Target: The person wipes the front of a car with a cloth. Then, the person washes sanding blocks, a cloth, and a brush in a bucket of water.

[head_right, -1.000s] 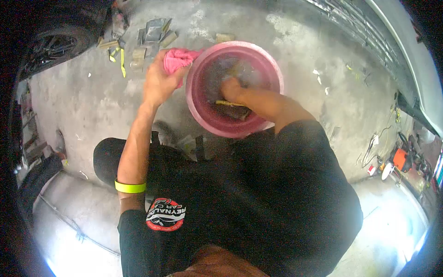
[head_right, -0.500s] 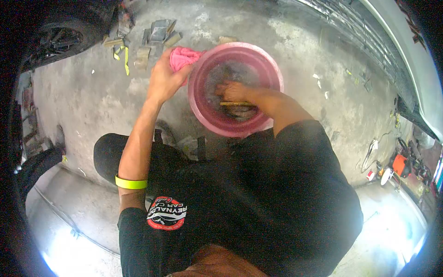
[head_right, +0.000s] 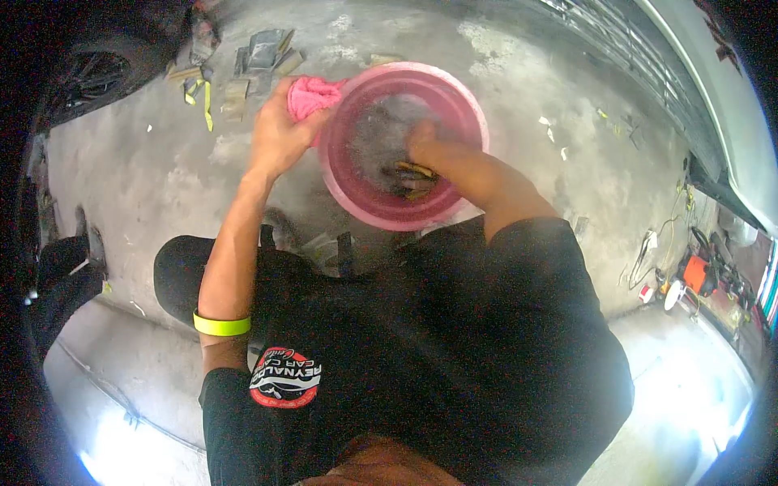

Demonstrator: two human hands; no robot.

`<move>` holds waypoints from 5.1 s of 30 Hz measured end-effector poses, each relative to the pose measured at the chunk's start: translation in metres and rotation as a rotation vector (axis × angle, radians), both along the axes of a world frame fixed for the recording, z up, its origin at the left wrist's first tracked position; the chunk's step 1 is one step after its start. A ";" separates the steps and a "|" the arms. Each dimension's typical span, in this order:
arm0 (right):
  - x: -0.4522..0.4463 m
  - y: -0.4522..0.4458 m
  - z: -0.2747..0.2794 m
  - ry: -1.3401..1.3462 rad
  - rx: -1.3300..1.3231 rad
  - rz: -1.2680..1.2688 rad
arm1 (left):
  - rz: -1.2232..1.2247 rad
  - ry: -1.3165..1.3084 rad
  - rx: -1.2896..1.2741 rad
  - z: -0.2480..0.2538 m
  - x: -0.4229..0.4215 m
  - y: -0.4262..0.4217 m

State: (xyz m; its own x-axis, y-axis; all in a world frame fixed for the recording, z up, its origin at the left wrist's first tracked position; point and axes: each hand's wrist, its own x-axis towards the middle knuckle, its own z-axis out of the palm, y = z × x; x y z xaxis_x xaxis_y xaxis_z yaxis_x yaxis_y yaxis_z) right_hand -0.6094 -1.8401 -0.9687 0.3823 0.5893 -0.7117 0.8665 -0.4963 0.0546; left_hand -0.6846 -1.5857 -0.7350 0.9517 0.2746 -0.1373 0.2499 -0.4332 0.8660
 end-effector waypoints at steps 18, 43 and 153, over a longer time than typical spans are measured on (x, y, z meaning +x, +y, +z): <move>-0.018 0.085 0.045 1.059 0.477 -1.097 | 0.010 -0.007 -0.003 0.002 -0.001 -0.001; 0.023 0.037 0.016 0.580 -0.198 0.005 | -0.020 0.013 -0.068 0.001 0.000 -0.011; 0.062 0.065 0.133 0.551 0.347 -0.195 | -0.092 0.930 -1.149 -0.275 0.011 -0.080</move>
